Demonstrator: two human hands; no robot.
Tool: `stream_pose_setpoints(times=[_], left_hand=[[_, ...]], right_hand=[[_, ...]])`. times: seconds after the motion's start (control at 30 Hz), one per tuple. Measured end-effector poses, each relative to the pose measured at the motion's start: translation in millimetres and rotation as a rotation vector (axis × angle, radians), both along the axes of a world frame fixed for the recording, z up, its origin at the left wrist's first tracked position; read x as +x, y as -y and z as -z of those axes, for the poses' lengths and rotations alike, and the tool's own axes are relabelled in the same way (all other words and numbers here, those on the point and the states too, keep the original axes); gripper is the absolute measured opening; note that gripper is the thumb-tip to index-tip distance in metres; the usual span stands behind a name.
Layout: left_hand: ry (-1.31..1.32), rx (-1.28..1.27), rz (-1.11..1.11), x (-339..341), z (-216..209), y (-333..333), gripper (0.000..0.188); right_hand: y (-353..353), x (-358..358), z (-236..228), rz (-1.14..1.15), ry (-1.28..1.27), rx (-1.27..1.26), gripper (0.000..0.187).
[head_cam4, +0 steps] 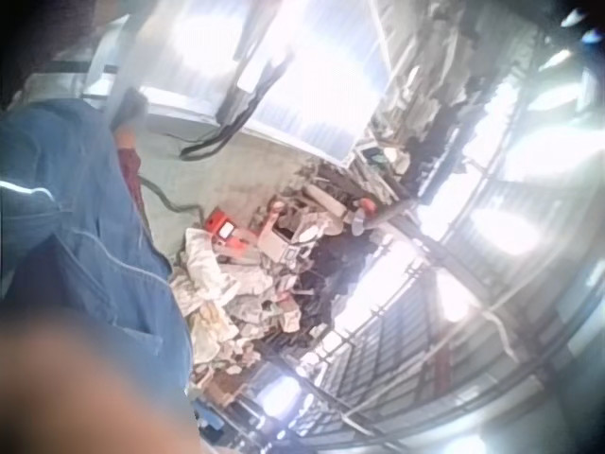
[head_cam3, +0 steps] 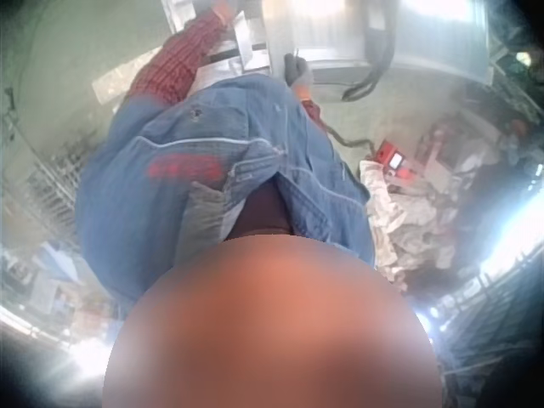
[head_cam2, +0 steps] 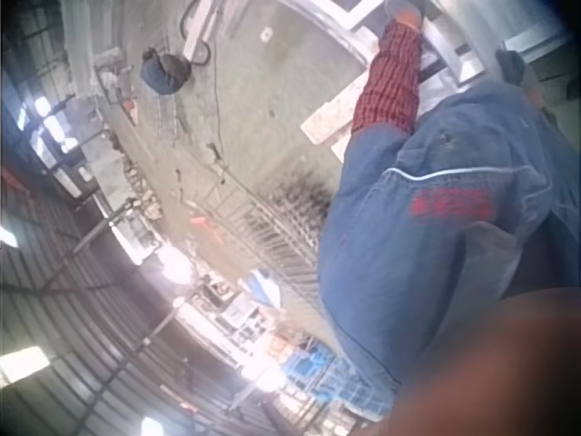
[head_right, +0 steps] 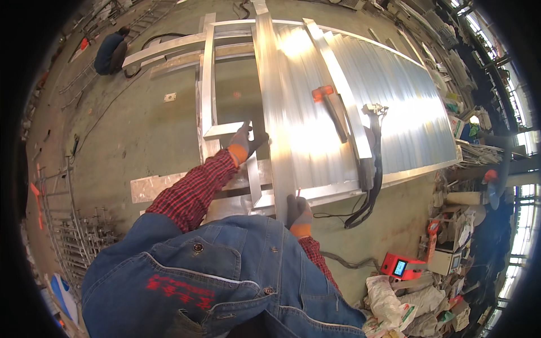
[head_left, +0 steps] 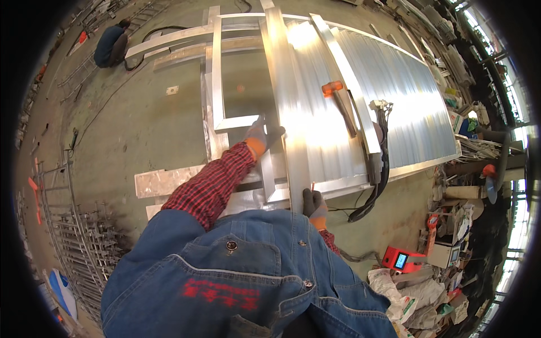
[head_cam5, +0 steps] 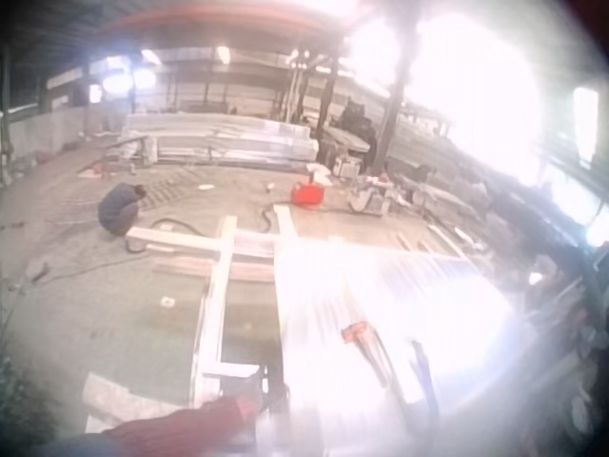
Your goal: The person marks a corrugated metal sheet with a red pencil, then measures and marks a long aluminum profile using a tape measure. They position the profile on the sheet and prepare to cut it with an angle grinder.
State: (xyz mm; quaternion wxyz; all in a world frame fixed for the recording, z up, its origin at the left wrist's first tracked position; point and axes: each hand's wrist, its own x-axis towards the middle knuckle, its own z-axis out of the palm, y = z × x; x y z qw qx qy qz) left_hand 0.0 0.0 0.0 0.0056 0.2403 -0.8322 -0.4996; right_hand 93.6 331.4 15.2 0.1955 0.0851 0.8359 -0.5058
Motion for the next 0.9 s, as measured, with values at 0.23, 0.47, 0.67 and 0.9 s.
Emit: stream_pose_setpoints(times=[0.23,0.47,0.67,0.9], left_hand=[[0.224,0.062,-0.119,-77,-22,-9,0.15],[0.544,-0.094,-0.114,-117,-46,6,0.149],[0.532,-0.092,-0.126,-135,-45,19,0.141],[0.428,-0.054,-0.207,-133,-7,29,0.141]], right_hand=[[35,-37,16,-0.128,-0.25,0.25,0.057],[61,-58,21,-0.207,-0.255,0.322,0.057],[71,-78,20,-0.217,-0.176,0.346,0.054],[80,-82,14,-0.372,-0.145,0.512,0.05]])
